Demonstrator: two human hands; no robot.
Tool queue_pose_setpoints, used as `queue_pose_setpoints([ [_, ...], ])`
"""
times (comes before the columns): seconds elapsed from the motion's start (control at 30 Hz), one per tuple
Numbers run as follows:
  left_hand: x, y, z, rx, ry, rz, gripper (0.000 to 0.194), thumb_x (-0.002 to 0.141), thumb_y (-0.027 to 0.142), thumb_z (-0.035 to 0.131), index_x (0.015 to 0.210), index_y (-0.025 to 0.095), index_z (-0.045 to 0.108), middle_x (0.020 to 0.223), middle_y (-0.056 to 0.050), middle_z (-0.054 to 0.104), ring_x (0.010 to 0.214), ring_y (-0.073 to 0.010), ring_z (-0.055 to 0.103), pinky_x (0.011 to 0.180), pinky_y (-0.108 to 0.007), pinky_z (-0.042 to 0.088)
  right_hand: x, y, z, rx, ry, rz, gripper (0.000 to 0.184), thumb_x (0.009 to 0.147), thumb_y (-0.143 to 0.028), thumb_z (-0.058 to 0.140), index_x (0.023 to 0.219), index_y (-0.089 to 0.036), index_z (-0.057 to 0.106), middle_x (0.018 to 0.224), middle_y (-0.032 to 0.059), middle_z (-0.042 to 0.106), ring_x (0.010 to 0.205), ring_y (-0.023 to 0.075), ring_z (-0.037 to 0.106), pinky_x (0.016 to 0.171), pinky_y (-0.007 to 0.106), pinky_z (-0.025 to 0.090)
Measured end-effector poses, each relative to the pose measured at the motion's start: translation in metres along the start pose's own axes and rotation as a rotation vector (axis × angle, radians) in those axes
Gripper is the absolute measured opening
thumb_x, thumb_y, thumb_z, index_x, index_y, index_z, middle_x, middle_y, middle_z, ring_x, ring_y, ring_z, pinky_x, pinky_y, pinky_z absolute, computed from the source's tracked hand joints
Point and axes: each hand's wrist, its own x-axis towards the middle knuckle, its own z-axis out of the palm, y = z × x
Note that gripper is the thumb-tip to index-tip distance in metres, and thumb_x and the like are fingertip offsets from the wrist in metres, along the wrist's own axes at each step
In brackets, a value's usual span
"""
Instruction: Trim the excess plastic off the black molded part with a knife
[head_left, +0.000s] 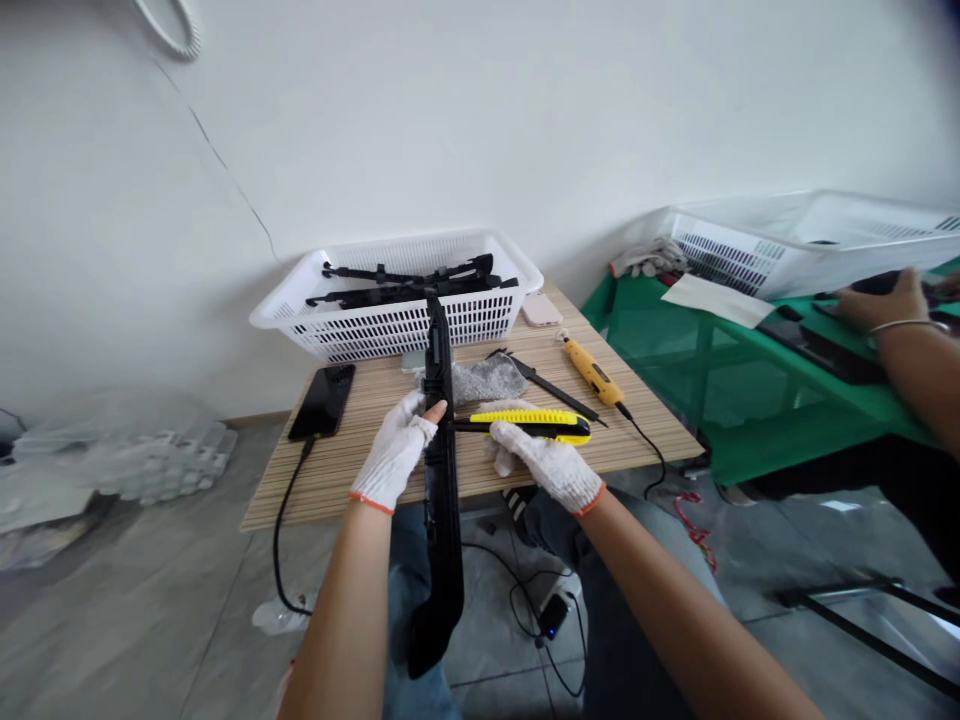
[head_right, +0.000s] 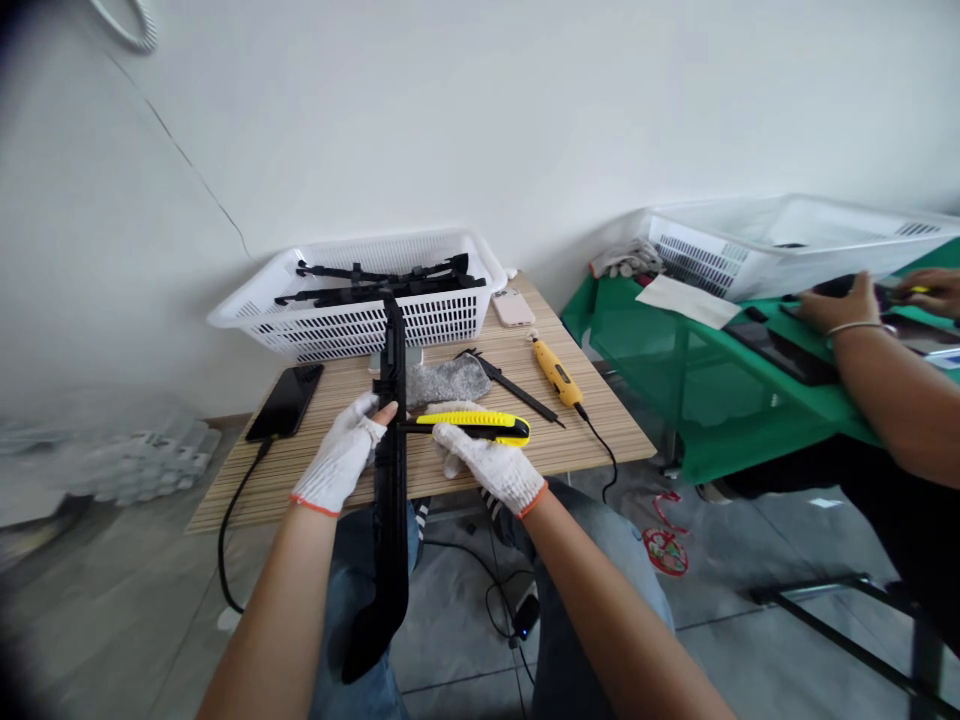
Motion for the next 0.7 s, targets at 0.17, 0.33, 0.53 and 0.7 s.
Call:
queue_pose_setpoints([
  [0.17, -0.001, 0.001, 0.000, 0.046, 0.007, -0.021, 0.047, 0.077, 0.050, 0.068, 0.112, 0.018, 0.071, 0.097, -0.004, 0.075, 0.089, -0.0217, 0.065, 0.083, -0.031, 0.050, 0.000, 0.000, 0.001, 0.007, -0.012, -0.005, 0.049, 0.082, -0.058, 0.065, 0.110, -0.018, 0.067, 0.052, -0.0050, 0.059, 0.049, 0.0119, 0.057, 0.059, 0.026, 0.052],
  [0.33, 0.001, -0.001, 0.000, -0.014, -0.048, 0.035, 0.043, 0.078, 0.049, 0.067, 0.109, 0.020, 0.072, 0.099, -0.005, 0.075, 0.104, -0.0234, 0.064, 0.095, -0.033, 0.047, -0.001, 0.001, 0.000, 0.067, -0.005, 0.005, 0.050, 0.080, -0.056, 0.067, 0.113, -0.019, 0.065, 0.061, -0.0041, 0.063, 0.047, 0.0100, 0.056, 0.053, 0.024, 0.051],
  [0.53, 0.002, -0.003, -0.001, -0.017, -0.081, 0.023, 0.047, 0.080, 0.051, 0.065, 0.114, 0.018, 0.070, 0.098, -0.004, 0.075, 0.106, -0.0235, 0.063, 0.093, -0.032, 0.048, 0.000, 0.009, -0.001, 0.024, -0.010, -0.037, 0.042, 0.084, -0.050, 0.066, 0.115, -0.020, 0.064, 0.063, -0.0031, 0.063, 0.051, 0.0115, 0.059, 0.055, 0.025, 0.052],
  [0.7, 0.005, -0.005, -0.002, -0.034, -0.104, 0.066, 0.041, 0.083, 0.046, 0.063, 0.116, 0.021, 0.071, 0.112, -0.004, 0.074, 0.119, -0.0217, 0.060, 0.108, -0.032, 0.039, 0.004, 0.016, -0.001, 0.052, 0.040, -0.024, 0.045, 0.082, -0.052, 0.068, 0.114, -0.020, 0.065, 0.066, -0.0026, 0.063, 0.047, 0.0111, 0.058, 0.051, 0.025, 0.052],
])
